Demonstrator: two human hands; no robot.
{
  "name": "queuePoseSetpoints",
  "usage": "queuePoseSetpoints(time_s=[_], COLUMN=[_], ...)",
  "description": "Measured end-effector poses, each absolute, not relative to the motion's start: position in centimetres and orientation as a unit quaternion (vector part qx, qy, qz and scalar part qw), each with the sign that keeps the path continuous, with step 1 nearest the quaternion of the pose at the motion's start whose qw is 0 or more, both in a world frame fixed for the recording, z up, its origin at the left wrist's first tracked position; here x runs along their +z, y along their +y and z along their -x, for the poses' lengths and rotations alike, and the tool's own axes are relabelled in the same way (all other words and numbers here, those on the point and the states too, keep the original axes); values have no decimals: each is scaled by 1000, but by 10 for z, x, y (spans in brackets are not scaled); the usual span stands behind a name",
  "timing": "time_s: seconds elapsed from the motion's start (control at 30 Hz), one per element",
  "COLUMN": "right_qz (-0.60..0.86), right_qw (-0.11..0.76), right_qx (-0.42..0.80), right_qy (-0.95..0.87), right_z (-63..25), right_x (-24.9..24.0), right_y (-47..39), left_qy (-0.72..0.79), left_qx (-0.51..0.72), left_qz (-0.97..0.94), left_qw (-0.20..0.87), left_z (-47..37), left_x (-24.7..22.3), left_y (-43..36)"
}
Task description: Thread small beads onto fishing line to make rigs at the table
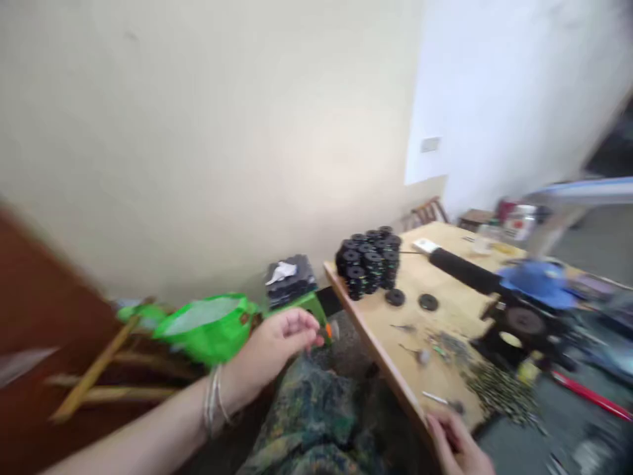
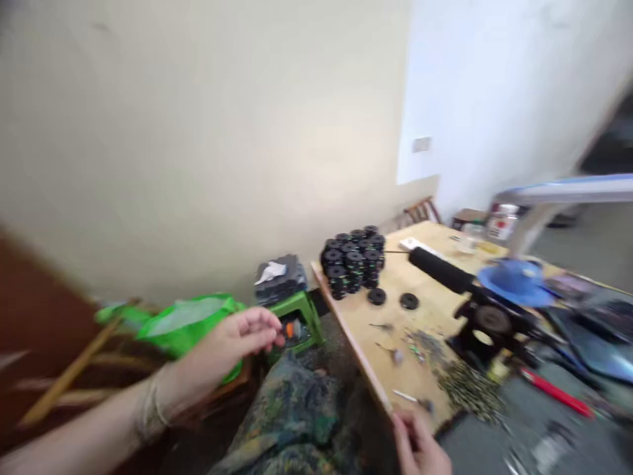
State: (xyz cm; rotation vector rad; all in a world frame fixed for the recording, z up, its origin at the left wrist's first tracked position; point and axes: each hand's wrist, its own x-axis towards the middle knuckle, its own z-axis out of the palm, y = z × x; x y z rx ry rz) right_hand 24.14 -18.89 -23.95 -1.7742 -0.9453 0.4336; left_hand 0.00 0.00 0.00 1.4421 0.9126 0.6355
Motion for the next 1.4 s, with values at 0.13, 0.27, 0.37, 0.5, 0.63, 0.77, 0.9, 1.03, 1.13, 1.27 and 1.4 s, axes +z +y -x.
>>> queuePoseSetpoints(time_s=[0.13, 0.27, 0.37, 0.5, 0.63, 0.77, 0.9, 1.03, 1.13, 1.27, 1.4], right_qz=[736, 723, 702, 679, 664, 662, 667, 666, 668, 666, 659], right_qw=[558, 617, 657, 690, 714, 726, 721, 718, 718, 720, 728], right_qx=[167, 175, 203, 224, 217, 187, 187, 199, 193, 189, 185], right_qy=[-344, -257, -185, -109, -59, -8, 21, 36, 40, 46, 33], right_z=[-235, -238, -240, -237, -227, -211, -195, -186, -181, -172, -162], right_x=[-222, -211, -203, -191, -184, -190, -202, -207, -208, -213, -217], right_y=[-188, -181, -179, -179, -182, -187, -192, -197, -200, -203, -203], left_qy=[389, 399, 380, 347, 311, 278, 269, 254, 236, 196, 169], left_qx=[184, 106, 44, -12, -58, -95, -143, -173, -164, -151, -166], left_qz=[-490, -324, -280, -277, -325, -371, -392, -423, -465, -517, -522], left_qw=[758, 851, 881, 896, 891, 881, 868, 852, 837, 819, 819], left_z=[-76, -122, -138, -147, -151, -151, -151, -149, -146, -138, -127], left_x=[-90, -141, -158, -167, -174, -179, -184, -190, -195, -202, -204], left_y=[-14, -32, -44, -52, -53, -51, -55, -62, -67, -70, -70])
